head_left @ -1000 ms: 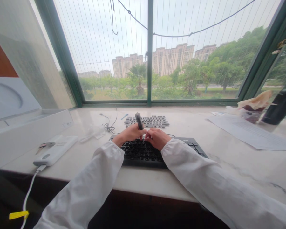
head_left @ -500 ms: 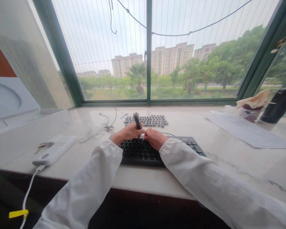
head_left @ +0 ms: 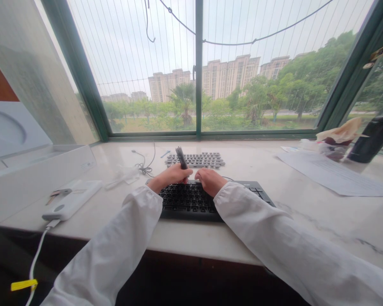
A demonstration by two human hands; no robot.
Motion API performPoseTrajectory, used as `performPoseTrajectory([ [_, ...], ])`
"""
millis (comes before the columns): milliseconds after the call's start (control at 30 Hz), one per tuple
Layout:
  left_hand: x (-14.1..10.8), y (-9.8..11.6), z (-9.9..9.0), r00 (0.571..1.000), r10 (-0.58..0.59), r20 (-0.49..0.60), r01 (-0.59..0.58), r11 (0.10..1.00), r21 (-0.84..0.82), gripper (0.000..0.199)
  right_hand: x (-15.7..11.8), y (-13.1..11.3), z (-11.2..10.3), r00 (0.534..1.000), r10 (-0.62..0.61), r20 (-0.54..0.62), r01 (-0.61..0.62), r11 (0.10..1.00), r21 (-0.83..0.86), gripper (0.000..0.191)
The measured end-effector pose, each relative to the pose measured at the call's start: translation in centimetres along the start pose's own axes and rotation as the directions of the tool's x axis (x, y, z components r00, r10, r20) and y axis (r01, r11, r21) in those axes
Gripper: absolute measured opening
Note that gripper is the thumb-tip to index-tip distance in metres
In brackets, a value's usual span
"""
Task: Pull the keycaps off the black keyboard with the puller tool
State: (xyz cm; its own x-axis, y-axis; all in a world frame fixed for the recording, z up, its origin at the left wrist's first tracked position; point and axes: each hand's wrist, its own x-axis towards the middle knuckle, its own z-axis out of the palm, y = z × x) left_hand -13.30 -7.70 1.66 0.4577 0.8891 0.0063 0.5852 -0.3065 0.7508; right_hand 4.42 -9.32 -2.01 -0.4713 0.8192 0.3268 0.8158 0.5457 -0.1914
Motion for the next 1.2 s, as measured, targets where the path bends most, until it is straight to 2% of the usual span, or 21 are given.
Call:
performPoseTrajectory([
  [100, 0.02, 0.03, 0.14, 1.000, -0.030, -0.007, 0.030, 0.999, -0.042, 0.024, -0.07, 0.15, -0.27, 0.996, 0.089, -0.027, -0.090, 0.995, -0.033, 0.020],
  [233, 0.07, -0.09, 0.19, 1.000, -0.009, 0.004, 0.009, 0.999, -0.043, 0.025, -0.24, 0.06, -0.50, 0.987, 0.157, -0.017, -0.158, 0.986, -0.060, 0.021],
  [567, 0.17, -0.46, 0.48, 0.980, 0.195, -0.031, -0.191, 0.976, 0.103, 0.028, -0.30, 0.07, -0.28, 0.988, 0.153, -0.007, -0.153, 0.986, -0.071, 0.020],
  [767, 0.12, -0.57, 0.63, 0.966, 0.258, -0.037, -0.251, 0.959, 0.133, 0.026, -0.41, -0.09, -0.33, 0.990, 0.142, -0.018, -0.143, 0.987, -0.067, 0.020],
  [900, -0.05, -0.39, 0.71, 0.964, 0.261, -0.057, -0.252, 0.960, 0.125, 0.021, -0.36, -0.10, -0.33, 0.990, 0.137, -0.015, -0.138, 0.988, -0.072, 0.020],
  [1033, -0.23, -0.22, 0.73, 0.961, 0.271, -0.047, -0.264, 0.958, 0.115, 0.018, -0.31, 0.02, -0.24, 0.990, 0.138, -0.013, -0.139, 0.988, -0.074, 0.020],
  [1200, -0.65, 0.17, 0.57, 0.941, 0.338, -0.024, -0.329, 0.929, 0.171, 0.018, -0.38, -0.08, -0.36, 0.991, 0.134, -0.006, -0.134, 0.988, -0.078, 0.018],
])
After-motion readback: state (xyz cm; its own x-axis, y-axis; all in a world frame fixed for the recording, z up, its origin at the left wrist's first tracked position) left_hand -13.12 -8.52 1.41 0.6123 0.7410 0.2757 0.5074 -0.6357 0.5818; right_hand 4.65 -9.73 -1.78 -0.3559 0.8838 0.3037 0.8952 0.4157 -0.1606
